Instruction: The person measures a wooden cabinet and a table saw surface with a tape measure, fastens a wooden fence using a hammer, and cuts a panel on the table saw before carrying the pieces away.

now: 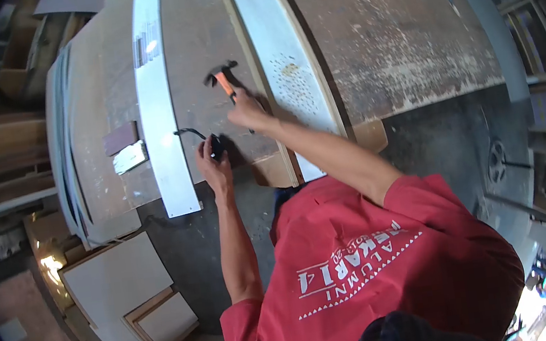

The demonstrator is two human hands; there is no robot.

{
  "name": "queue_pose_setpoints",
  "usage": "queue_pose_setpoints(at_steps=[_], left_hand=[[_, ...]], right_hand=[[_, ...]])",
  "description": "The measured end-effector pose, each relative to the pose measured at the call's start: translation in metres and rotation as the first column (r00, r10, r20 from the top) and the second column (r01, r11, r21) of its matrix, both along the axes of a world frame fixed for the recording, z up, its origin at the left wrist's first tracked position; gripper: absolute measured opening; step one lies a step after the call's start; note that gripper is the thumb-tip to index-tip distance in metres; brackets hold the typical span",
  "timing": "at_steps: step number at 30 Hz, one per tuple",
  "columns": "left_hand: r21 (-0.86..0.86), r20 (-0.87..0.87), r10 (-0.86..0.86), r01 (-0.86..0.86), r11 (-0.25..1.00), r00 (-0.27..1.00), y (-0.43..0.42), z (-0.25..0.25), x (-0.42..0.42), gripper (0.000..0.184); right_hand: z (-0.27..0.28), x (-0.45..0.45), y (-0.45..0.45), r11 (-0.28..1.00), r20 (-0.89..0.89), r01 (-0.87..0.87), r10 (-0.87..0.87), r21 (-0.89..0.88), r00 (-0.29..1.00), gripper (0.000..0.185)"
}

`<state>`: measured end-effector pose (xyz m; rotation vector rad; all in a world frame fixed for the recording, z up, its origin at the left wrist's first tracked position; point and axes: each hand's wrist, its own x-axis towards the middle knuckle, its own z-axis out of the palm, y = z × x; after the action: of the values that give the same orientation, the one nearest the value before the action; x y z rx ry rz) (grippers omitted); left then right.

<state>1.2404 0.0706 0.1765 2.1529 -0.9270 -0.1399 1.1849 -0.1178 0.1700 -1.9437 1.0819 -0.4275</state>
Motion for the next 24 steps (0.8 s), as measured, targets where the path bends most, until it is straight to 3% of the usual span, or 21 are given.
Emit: queue_pose_setpoints(at_steps=[1, 2, 3, 4, 5, 7, 8, 9, 11, 12, 13, 15, 18, 24], left_hand=[[0.008, -0.066, -0.008, 0.009, 1.0, 0.998, 0.001, -0.004, 0.001, 0.056], [0.038, -0.104, -0.011, 0.015, 0.999, 0.995, 0.001, 0.004, -0.001, 0.057], [0.051, -0.011, -0.005, 0.006, 0.999, 1.0, 0.004, 0.001, -0.003, 0.057], [0.058, 0.086, 0.003, -0.008, 0.998, 0.996, 0.004, -0.001, -0.003, 0.057], [0.06, 0.069, -0.013, 0.008, 0.998, 0.998, -0.001, 0.002, -0.007, 0.057], [-0.185, 0.037, 0.085, -0.077, 0.98, 0.996, -0.011, 0.019, -0.026, 0.058], [-0.177, 0.022, 0.079, -0.074, 0.981, 0.997, -0.018, 0.02, -0.036, 0.058], [-0.197, -0.069, -0.041, 0.026, 0.98, 0.997, -0.032, 0.019, -0.047, 0.058], [-0.231, -0.306, -0.214, 0.145, 0.962, 0.928, -0.067, 0.021, -0.071, 0.063], [-0.239, -0.45, -0.26, 0.166, 0.957, 0.854, -0.085, 0.023, -0.083, 0.067], [-0.245, -0.451, -0.26, 0.162, 0.956, 0.853, -0.097, 0.017, -0.091, 0.067], [-0.163, -0.297, -0.29, 0.251, 0.954, 0.91, -0.115, 0.006, -0.102, 0.075], [-0.045, -0.211, -0.282, 0.279, 0.959, 0.936, -0.119, -0.003, -0.103, 0.079], [0.001, -0.23, -0.302, 0.31, 0.951, 0.925, -0.117, -0.008, -0.102, 0.078]], right_hand=[[0.024, -0.011, -0.015, 0.946, 0.042, -0.048, 0.036, 0.32, 0.998, 0.063], [0.064, -0.026, -0.03, 0.793, 0.104, -0.1, 0.046, 0.601, 0.993, 0.06], [0.09, -0.046, -0.035, 0.794, 0.086, -0.068, 0.02, 0.605, 0.996, 0.06], [0.114, -0.07, -0.036, 0.817, 0.192, -0.127, 0.021, 0.562, 0.981, 0.055], [0.127, -0.093, -0.038, 0.837, 0.293, -0.185, 0.031, 0.515, 0.955, 0.05], [0.133, -0.134, -0.048, 0.978, 0.327, -0.14, 0.083, 0.156, 0.941, 0.038], [0.127, -0.157, -0.056, 0.997, 0.21, -0.046, 0.032, 0.062, 0.977, 0.031], [0.132, -0.174, -0.06, 0.997, 0.327, -0.027, 0.002, 0.07, 0.945, 0.028], [0.137, -0.208, -0.066, 0.992, 0.253, 0.12, -0.111, -0.022, 0.961, 0.02], [0.141, -0.221, -0.065, 0.984, 0.167, 0.171, -0.163, -0.04, 0.972, 0.02], [0.145, -0.233, -0.065, 0.974, 0.081, 0.219, -0.214, -0.062, 0.973, 0.022], [0.123, -0.259, -0.063, 0.96, 0.088, 0.271, -0.276, 0.069, 0.957, 0.028], [0.103, -0.284, -0.056, 0.958, 0.07, 0.285, -0.286, 0.019, 0.956, 0.03], [0.076, -0.288, -0.047, 0.955, -0.122, 0.285, -0.275, 0.077, 0.954, 0.03]])
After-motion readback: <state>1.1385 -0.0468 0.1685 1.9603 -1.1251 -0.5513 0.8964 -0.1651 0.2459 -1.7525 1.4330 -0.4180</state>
